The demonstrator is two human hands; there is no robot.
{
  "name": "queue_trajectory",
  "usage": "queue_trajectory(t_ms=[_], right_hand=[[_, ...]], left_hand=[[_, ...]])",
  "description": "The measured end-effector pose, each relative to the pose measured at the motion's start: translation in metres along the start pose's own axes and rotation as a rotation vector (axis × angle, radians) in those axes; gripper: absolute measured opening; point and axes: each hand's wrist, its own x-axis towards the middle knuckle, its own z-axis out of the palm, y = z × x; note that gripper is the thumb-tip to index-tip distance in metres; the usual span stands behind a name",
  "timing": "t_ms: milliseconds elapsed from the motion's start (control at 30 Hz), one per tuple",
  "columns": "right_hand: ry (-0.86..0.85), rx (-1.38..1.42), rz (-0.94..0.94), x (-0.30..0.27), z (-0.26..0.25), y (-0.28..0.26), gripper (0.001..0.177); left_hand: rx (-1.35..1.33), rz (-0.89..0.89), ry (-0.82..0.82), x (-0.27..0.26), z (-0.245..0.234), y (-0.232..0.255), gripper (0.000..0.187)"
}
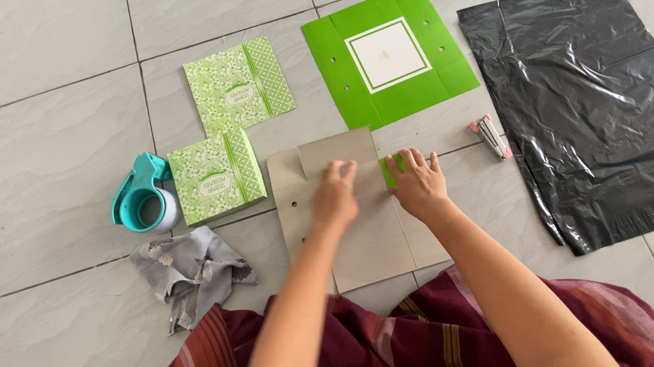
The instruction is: The person folds a flat cardboard piece into a box shape, aligns the green side flaps, and secures the corners with a stapler. The person then lifts and inspects the assembled box.
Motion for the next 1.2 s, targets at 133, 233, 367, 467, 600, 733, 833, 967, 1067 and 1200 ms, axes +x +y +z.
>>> queue_trajectory(t_ms=[133, 233, 367, 467, 600, 733, 833, 967, 1067, 1200], right_hand=[[0.047, 0.146, -0.029, 0.003, 0.012, 0.002, 0.073], [0.146, 0.192, -0.084, 0.006, 0.018, 0.004, 0.072], [0.156, 0.258, -0.075, 0.016, 0.013, 0.011, 0.072], [0.031, 0.175, -0.036, 0.028, 0.013, 0.018, 0.067], [0.208, 0.039, -0.016, 0.04, 0.03, -0.001, 0.036], [0.307, -0.033, -0.003, 0.04, 0.046, -0.019, 0.057], [0.24, 0.103, -0.019, 0.028, 0.039, -0.011, 0.065], [0.15, 0.304, -0.029, 0.024, 0.012, 0.006, 0.063], [-0.014, 0.335, 0.058, 0.018, 0.006, 0.007, 0.071], [0.212, 0.208, -0.095, 0.007, 0.011, 0.006, 0.073]], left_hand=[[0.215, 0.068, 0.201, -0.015, -0.052, -0.063, 0.084], [0.23, 0.021, 0.168, -0.018, -0.073, -0.09, 0.103], [0.276, 0.033, 0.184, -0.003, -0.072, -0.098, 0.113], [0.359, -0.04, 0.057, 0.014, -0.064, -0.099, 0.13], [0.404, -0.117, -0.121, 0.044, -0.077, -0.096, 0.152], [0.419, -0.153, -0.246, 0.052, -0.083, -0.085, 0.16], [0.461, -0.118, -0.14, 0.042, -0.087, -0.078, 0.156], [0.513, -0.095, 0.06, 0.021, -0.092, -0.065, 0.153], [0.534, -0.04, 0.205, -0.002, -0.09, -0.058, 0.143], [0.518, 0.008, 0.272, -0.027, -0.084, -0.053, 0.127]])
